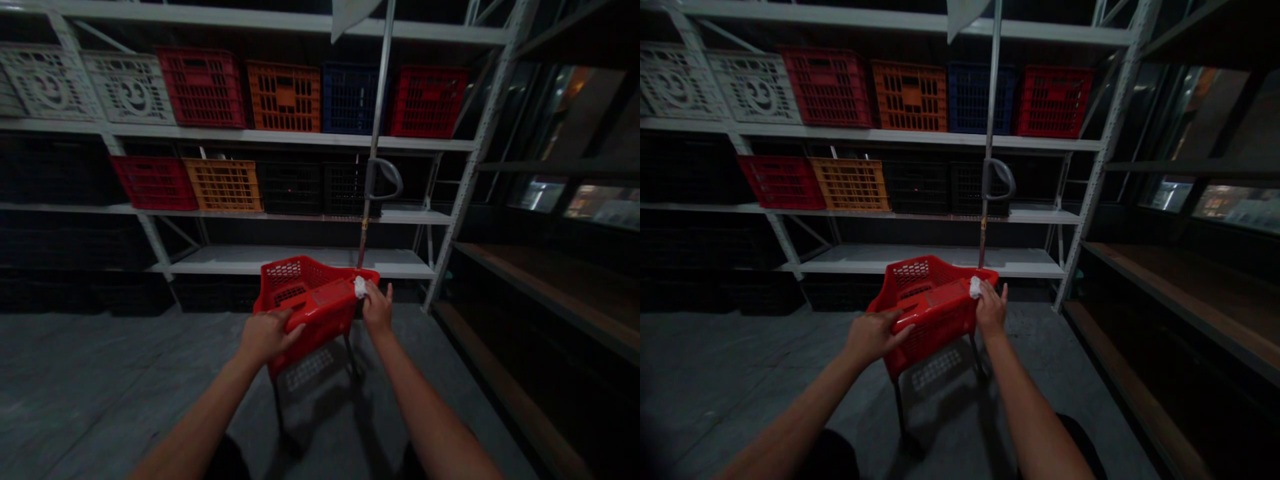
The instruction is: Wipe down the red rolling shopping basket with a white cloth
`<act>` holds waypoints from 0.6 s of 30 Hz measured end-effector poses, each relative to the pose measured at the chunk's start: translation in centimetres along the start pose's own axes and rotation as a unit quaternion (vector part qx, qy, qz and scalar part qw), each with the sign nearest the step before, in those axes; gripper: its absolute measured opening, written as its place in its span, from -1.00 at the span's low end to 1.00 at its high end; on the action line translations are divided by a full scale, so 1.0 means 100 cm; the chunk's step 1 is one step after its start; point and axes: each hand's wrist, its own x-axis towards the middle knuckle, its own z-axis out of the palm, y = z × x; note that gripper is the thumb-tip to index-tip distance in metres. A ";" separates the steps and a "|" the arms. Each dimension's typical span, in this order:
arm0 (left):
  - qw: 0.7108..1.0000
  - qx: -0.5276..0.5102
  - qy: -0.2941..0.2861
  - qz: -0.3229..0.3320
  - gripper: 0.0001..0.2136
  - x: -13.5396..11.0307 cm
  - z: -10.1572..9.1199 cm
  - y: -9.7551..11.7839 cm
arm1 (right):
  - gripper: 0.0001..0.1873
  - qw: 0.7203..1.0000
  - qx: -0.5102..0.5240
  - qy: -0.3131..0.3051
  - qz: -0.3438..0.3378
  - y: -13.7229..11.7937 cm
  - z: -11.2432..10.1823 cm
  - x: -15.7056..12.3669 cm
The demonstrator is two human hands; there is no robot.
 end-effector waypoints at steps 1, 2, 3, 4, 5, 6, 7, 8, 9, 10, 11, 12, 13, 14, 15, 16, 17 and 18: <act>1.000 -0.006 -0.004 -0.001 -0.48 -0.001 -0.001 -0.002 | -0.59 1.000 -0.013 -0.018 0.006 0.008 -0.004 0.005; 1.000 -0.011 -0.007 -0.005 -0.47 -0.001 -0.003 -0.003 | -0.58 0.999 -0.024 -0.040 0.011 0.013 -0.007 0.009; 1.000 -0.014 -0.008 -0.007 -0.46 -0.001 -0.005 -0.003 | -0.58 0.997 -0.033 -0.065 0.015 0.015 -0.010 0.014; 1.000 -0.013 -0.004 -0.010 -0.45 -0.002 -0.007 -0.002 | -0.59 0.995 -0.040 -0.094 0.017 0.014 -0.013 0.020; 1.000 -0.007 0.009 -0.017 -0.44 -0.002 -0.009 0.001 | -0.60 0.991 -0.044 -0.128 0.018 0.011 -0.014 0.027; 0.999 0.002 0.027 -0.028 -0.42 -0.001 -0.011 0.005 | -0.62 0.985 -0.043 -0.168 0.016 0.006 -0.015 0.035; 0.998 0.011 0.047 -0.038 -0.41 0.000 -0.012 0.011 | -0.64 0.976 -0.041 -0.215 0.012 0.000 -0.014 0.044; 0.997 0.016 0.063 -0.046 -0.41 0.001 -0.012 0.017 | -0.65 0.962 -0.038 -0.269 0.008 -0.008 -0.012 0.055; 0.996 0.015 0.067 -0.055 -0.41 0.003 -0.012 0.024 | -0.62 0.943 -0.037 -0.330 0.005 -0.015 -0.009 0.066; 0.996 0.011 0.059 -0.068 -0.40 0.006 -0.011 0.032 | -0.58 0.920 -0.037 -0.389 0.004 -0.023 -0.005 0.077; 0.996 0.005 0.042 -0.083 -0.39 0.008 -0.009 0.038 | -0.54 0.897 -0.039 -0.440 0.007 -0.029 -0.001 0.088; 0.995 0.002 0.024 -0.097 -0.37 0.011 -0.008 0.043 | -0.53 0.877 -0.041 -0.479 0.010 -0.034 0.003 0.098; 0.994 0.002 0.010 -0.111 -0.35 0.014 -0.006 0.046 | -0.56 0.862 -0.042 -0.505 0.012 -0.037 0.006 0.107; 0.992 0.006 0.003 -0.123 -0.33 0.016 -0.004 0.048 | -0.59 0.854 -0.042 -0.519 0.011 -0.039 0.008 0.114; 0.992 0.010 0.002 -0.128 -0.33 0.017 -0.003 0.047 | -0.62 0.851 -0.040 -0.523 0.006 -0.039 0.009 0.118; 0.992 0.014 0.005 -0.127 -0.33 0.018 -0.002 0.045 | -0.64 0.851 -0.037 -0.523 0.000 -0.039 0.007 0.120; 0.992 0.016 0.008 -0.122 -0.34 0.019 -0.002 0.042 | -0.64 0.851 -0.034 -0.524 -0.007 -0.038 0.005 0.119; 0.993 0.017 0.008 -0.119 -0.34 0.019 -0.002 0.038 | -0.62 0.853 -0.028 -0.521 -0.016 -0.037 0.001 0.114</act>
